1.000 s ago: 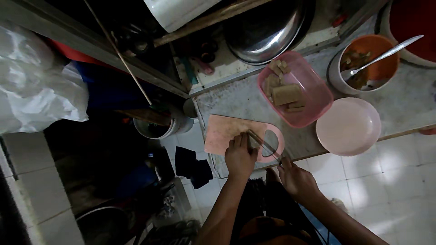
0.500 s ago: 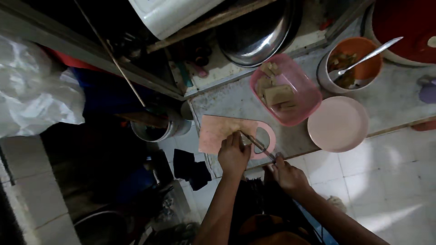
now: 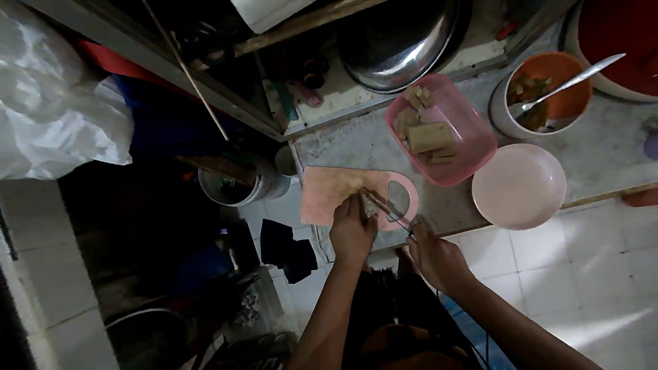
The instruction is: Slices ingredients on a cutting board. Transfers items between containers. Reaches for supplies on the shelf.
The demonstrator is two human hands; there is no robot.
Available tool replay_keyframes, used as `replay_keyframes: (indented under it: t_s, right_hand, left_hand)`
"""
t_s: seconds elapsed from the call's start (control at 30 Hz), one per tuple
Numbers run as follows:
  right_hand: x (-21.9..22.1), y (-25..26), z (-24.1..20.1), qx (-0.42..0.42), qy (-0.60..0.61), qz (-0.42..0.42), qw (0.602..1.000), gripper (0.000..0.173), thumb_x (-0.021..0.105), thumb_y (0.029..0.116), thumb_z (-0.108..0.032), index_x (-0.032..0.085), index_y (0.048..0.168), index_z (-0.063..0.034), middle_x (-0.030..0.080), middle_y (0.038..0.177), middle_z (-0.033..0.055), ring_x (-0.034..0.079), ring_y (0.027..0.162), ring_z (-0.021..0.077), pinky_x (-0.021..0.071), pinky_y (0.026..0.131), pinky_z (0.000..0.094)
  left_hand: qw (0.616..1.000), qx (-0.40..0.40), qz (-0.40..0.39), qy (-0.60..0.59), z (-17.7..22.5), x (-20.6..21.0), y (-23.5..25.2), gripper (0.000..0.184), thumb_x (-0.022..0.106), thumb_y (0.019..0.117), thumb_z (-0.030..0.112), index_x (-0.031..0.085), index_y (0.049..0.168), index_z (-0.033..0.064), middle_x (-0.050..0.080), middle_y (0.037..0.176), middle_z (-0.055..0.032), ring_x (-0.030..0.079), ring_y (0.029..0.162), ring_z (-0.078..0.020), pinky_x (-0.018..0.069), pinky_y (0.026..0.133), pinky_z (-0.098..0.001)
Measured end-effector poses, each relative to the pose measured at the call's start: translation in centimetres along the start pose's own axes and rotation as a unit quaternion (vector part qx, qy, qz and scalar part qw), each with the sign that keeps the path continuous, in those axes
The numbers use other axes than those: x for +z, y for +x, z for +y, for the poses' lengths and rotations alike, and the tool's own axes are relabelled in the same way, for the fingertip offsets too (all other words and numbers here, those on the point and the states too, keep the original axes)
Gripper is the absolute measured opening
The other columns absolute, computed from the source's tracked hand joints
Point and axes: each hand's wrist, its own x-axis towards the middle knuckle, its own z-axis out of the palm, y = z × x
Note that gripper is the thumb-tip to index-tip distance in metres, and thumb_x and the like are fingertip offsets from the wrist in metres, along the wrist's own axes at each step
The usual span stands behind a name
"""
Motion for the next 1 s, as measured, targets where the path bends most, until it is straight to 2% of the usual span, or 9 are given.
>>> replay_keyframes:
  t_s: [0.1,0.27,0.4,0.5,0.57,0.7,0.77,0.87,1.0]
  right_hand:
    - [0.0,0.0,-0.2,0.003,-0.019,-0.002,1.0,0.04,0.044,0.1089,-0.032,0.061,0.124,0.0002,0.07,0.089,0.0195,0.073,0.076,0.0376,0.0586,0.063,0.0493]
    - [-1.2,0.1,-0.8,0.034,-0.036,-0.064,0.997,0.044,0.041,0.1103,-0.034,0.057,0.135,-0.001,0.07,0.098,0.0214,0.073,0.084,0.0392,0.0586,0.07,0.0511]
    - [-0.1,0.3,-0.5,0.011,-0.048,-0.026,0.998,0.042,0.044,0.1085,-0.031,0.058,0.132,0.0012,0.07,0.092,0.0224,0.073,0.078,0.041,0.0589,0.064,0.0514]
    - [-0.3,2.7,-1.8,0.045,-0.021,-0.11,0.993,0.047,0.037,0.111,-0.033,0.05,0.145,-0.0027,0.07,0.109,0.0241,0.071,0.096,0.0427,0.0578,0.08,0.0548]
    - [0.1,4.3,-2.6,0.049,-0.018,-0.123,0.991,0.048,0.036,0.1112,-0.034,0.047,0.146,-0.0035,0.069,0.113,0.0233,0.071,0.099,0.0412,0.0573,0.083,0.0537]
    - [0.8,3.5,-1.9,0.035,-0.02,-0.08,0.996,0.045,0.039,0.1103,-0.032,0.05,0.142,-0.0017,0.07,0.108,0.0222,0.073,0.092,0.0403,0.0588,0.077,0.0532]
    - [0.4,2.2,-1.1,0.06,-0.028,-0.117,0.991,0.048,0.037,0.1112,-0.033,0.047,0.147,-0.0025,0.068,0.114,0.0237,0.071,0.098,0.0414,0.0577,0.081,0.0538]
    - [1.7,0.8,0.8,0.023,-0.041,-0.042,0.998,0.044,0.043,0.1089,-0.03,0.056,0.138,0.0015,0.071,0.1,0.0248,0.074,0.083,0.0418,0.0595,0.069,0.0527]
    - [-0.4,1.3,0.4,0.045,-0.033,-0.099,0.993,0.045,0.037,0.1113,-0.034,0.052,0.139,-0.0017,0.07,0.103,0.0227,0.073,0.091,0.0409,0.0581,0.076,0.0533]
  left_hand:
    - [1.0,0.007,0.01,0.004,-0.1,0.1,0.1,0.063,0.08,0.087,0.028,0.059,0.143,0.0075,0.061,0.14,-0.0142,0.059,0.127,-0.0335,0.053,0.097,-0.0532]
    - [1.0,-0.012,-0.017,0.012,0.2,-0.2,0.4,0.062,0.078,0.0882,0.03,0.059,0.143,0.0091,0.06,0.142,-0.0119,0.058,0.129,-0.0331,0.0528,0.097,-0.0528]
    - [0.999,-0.027,-0.047,0.007,0.6,-0.7,0.8,0.062,0.078,0.0881,0.029,0.058,0.144,0.0085,0.059,0.144,-0.0125,0.056,0.131,-0.0335,0.0522,0.098,-0.0534]
    - [0.999,-0.02,-0.05,0.006,0.5,-0.9,1.0,0.061,0.078,0.0874,0.029,0.06,0.141,0.0079,0.06,0.141,-0.0138,0.058,0.128,-0.034,0.0533,0.096,-0.0528]
    - [0.999,-0.013,-0.041,0.006,0.4,-0.8,1.1,0.058,0.078,0.0877,0.028,0.061,0.14,0.0085,0.061,0.14,-0.0134,0.059,0.126,-0.034,0.0541,0.095,-0.0528]
    - [0.999,-0.023,-0.028,0.004,0.3,-0.6,1.1,0.056,0.076,0.0888,0.029,0.062,0.14,0.0104,0.062,0.14,-0.0112,0.06,0.126,-0.0334,0.054,0.095,-0.0526]
    - [0.999,-0.024,-0.021,0.003,0.3,-0.3,1.1,0.056,0.075,0.089,0.028,0.062,0.14,0.0101,0.062,0.139,-0.0115,0.06,0.125,-0.0336,0.0542,0.094,-0.0527]
    - [1.0,0.0,0.016,0.001,-0.1,0.4,0.7,0.056,0.076,0.0877,0.027,0.063,0.138,0.0081,0.064,0.134,-0.0146,0.063,0.12,-0.0357,0.056,0.089,-0.0535]
    - [0.999,-0.017,0.003,-0.034,-0.4,0.0,0.5,0.066,0.08,0.0861,0.032,0.057,0.143,0.007,0.059,0.139,-0.0177,0.061,0.124,-0.0341,0.0548,0.095,-0.0519]
